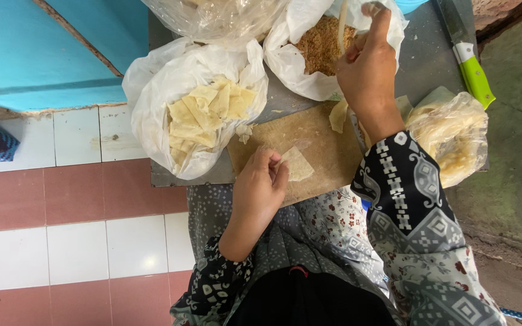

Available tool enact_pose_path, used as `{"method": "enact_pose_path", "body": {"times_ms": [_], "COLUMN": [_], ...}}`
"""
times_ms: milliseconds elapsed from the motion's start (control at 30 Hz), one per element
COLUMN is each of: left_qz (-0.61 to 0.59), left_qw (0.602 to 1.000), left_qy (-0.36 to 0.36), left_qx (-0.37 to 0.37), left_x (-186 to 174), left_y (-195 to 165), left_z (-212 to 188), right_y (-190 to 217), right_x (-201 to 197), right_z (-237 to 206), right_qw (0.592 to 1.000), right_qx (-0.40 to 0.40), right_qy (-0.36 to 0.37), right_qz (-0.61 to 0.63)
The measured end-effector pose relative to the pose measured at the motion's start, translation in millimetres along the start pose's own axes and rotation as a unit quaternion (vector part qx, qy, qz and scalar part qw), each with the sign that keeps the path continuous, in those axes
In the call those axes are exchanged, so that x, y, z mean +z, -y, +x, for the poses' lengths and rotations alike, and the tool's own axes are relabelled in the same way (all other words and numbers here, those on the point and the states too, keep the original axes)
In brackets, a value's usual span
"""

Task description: The person sits with a cutting board on their lap, folds thin dough wrappers by hand, spoons a brown sugar filling from a plastic bag onto a wrapper, and folds the wrapper over the filling, placing finished parcels on a pile and taking new wrappers from a plastic-wrapped roll.

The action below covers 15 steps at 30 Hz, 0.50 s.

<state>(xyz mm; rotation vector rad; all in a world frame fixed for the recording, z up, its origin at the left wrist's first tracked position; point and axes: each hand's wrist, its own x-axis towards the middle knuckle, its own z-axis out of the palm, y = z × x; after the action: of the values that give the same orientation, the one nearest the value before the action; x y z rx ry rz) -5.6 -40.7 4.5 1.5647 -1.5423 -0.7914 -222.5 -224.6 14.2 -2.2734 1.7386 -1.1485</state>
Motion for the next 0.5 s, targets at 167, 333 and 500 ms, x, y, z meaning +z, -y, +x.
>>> {"method": "enact_pose_path", "body": {"times_ms": [167, 333, 500], "left_qz": [0.044, -0.040, -0.038], "left_qw": [0.998, 0.998, 0.999], "left_qy": [-0.021, -0.041, -0.031], "left_qx": [0.044, 0.023, 0.011], "left_x": [4, -1, -8], "left_y": [-1, 1, 3], "left_z": [3, -2, -4], "right_y": [-19, -43, -51], "right_x": [-9, -32, -27], "right_z": [5, -10, -14], "right_qw": [0.985, 0.980, 0.995], "right_qx": [-0.040, 0.011, -0.012], "right_qy": [0.006, -0.027, -0.084], "right_qz": [0.166, 0.198, 0.058]}}
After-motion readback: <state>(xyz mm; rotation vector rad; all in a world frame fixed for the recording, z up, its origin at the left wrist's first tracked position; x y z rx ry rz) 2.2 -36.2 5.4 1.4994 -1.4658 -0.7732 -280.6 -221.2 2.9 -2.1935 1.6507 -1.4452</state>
